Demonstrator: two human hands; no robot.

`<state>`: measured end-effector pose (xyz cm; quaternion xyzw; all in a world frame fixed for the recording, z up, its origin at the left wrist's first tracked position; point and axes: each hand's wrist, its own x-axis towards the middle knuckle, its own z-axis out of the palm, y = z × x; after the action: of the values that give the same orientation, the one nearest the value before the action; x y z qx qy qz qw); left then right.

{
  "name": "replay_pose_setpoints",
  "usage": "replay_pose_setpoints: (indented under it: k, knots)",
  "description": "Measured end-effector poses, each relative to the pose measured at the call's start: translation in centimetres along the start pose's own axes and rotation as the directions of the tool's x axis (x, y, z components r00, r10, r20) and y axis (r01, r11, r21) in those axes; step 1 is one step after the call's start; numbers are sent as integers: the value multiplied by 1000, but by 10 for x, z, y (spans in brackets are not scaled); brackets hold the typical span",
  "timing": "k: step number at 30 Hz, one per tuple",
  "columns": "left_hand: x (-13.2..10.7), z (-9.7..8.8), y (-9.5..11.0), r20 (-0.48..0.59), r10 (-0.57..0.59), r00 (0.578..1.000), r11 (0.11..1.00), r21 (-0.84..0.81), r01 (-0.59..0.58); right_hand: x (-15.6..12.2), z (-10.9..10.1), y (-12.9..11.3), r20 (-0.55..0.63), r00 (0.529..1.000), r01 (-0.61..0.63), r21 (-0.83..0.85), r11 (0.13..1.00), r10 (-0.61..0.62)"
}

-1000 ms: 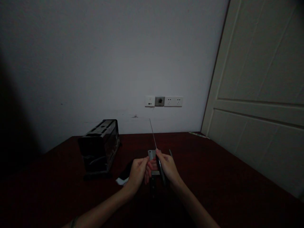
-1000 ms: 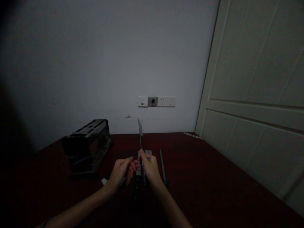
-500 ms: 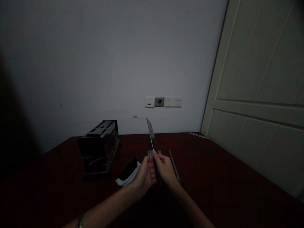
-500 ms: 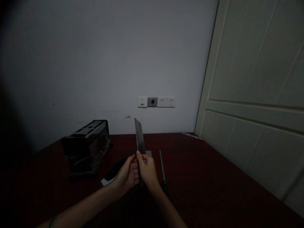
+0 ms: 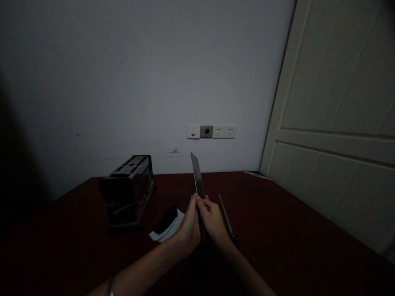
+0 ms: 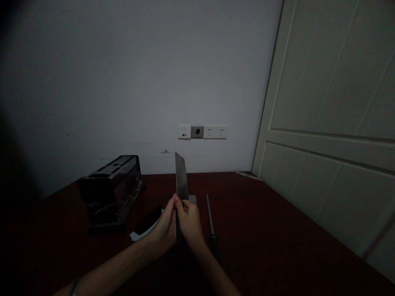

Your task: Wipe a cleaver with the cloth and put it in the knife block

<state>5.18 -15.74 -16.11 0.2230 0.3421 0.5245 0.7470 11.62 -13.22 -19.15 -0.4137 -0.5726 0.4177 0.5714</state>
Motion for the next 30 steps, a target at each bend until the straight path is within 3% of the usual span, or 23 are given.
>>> replay_pose_setpoints:
  k: [7, 12, 16, 21, 25, 28, 30]
  knots:
    - [5, -13, 1, -27, -28, 999, 984, 176, 32, -7, -2, -12, 21, 995, 101, -112, 988, -99]
    - [7, -24, 6, -84, -125, 989, 945, 293, 144, -12, -4, -17, 101, 982, -132, -220, 966, 157]
    - [11, -27, 16, 57, -126, 990, 961, 255, 107, -14, -20, -33, 182, 975, -48, -400, 915, 131]
    - [7, -25, 42, 188, -65, 980, 977, 211, 25, -11, -52, -52, 348, 858, -187, -472, 862, 377]
    - [2, -24, 64, 201, -65, 977, 982, 189, 27, 1, -61, -49, 488, 788, -92, -509, 856, 375]
    - [-1, -24, 78, 201, -55, 978, 984, 175, 19, 13, -48, -33, 534, 815, 83, -494, 866, 226]
    - [-4, -23, 85, 203, -54, 978, 989, 147, 24, 18, -32, -20, 528, 848, 270, -498, 824, 41]
